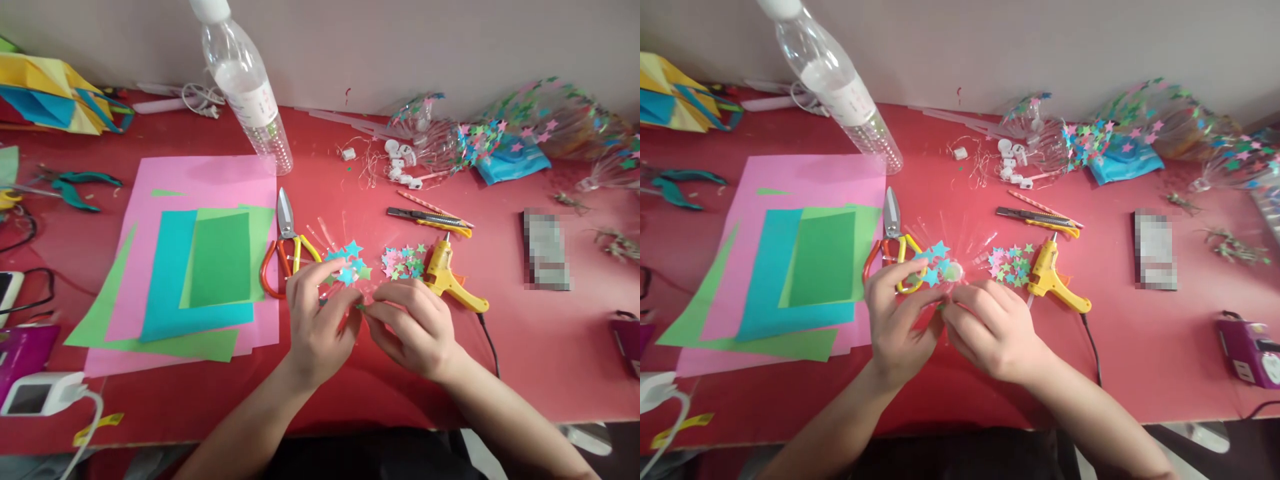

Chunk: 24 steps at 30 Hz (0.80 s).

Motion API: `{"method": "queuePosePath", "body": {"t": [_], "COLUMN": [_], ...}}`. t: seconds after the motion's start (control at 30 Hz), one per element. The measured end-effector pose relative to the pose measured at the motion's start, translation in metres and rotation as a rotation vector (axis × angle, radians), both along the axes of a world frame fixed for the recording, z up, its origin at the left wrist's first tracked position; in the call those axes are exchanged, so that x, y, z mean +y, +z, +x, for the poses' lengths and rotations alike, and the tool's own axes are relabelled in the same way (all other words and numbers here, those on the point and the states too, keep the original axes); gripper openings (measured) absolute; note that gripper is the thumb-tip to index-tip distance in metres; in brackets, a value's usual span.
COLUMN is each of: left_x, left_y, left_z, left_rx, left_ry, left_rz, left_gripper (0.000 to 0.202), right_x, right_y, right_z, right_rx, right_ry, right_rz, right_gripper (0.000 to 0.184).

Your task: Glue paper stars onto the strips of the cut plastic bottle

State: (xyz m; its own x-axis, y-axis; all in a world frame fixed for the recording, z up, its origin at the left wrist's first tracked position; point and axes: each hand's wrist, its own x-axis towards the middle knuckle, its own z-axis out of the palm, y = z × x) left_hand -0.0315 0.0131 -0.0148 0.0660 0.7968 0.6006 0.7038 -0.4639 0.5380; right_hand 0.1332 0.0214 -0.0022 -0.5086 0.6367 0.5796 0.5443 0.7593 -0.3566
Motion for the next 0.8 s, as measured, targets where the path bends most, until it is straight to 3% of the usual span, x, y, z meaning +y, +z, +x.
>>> {"method": "queuePosePath", "body": {"t": [0.47, 0.8], "left_x": [-0.0016, -0.0035], "left_y": [-0.0011, -0.0002], "left_z": [0.0002, 0.0000], "left_rx": [0.011, -0.058], "left_ry": [-0.002, -0.025], "left_rz": [0.000, -0.058], "left_gripper": [0.019, 0.019], "right_x": [0.0022, 0.0034], "right_y": [-0.0032, 0.0052], "right_z": [-0.0005, -0.0067], "right_rx": [0.036, 0.189], "right_ry": [-0.005, -0.045], "right_rz": [-0.031, -0.268], "right_gripper": [0.024, 0.017]}}
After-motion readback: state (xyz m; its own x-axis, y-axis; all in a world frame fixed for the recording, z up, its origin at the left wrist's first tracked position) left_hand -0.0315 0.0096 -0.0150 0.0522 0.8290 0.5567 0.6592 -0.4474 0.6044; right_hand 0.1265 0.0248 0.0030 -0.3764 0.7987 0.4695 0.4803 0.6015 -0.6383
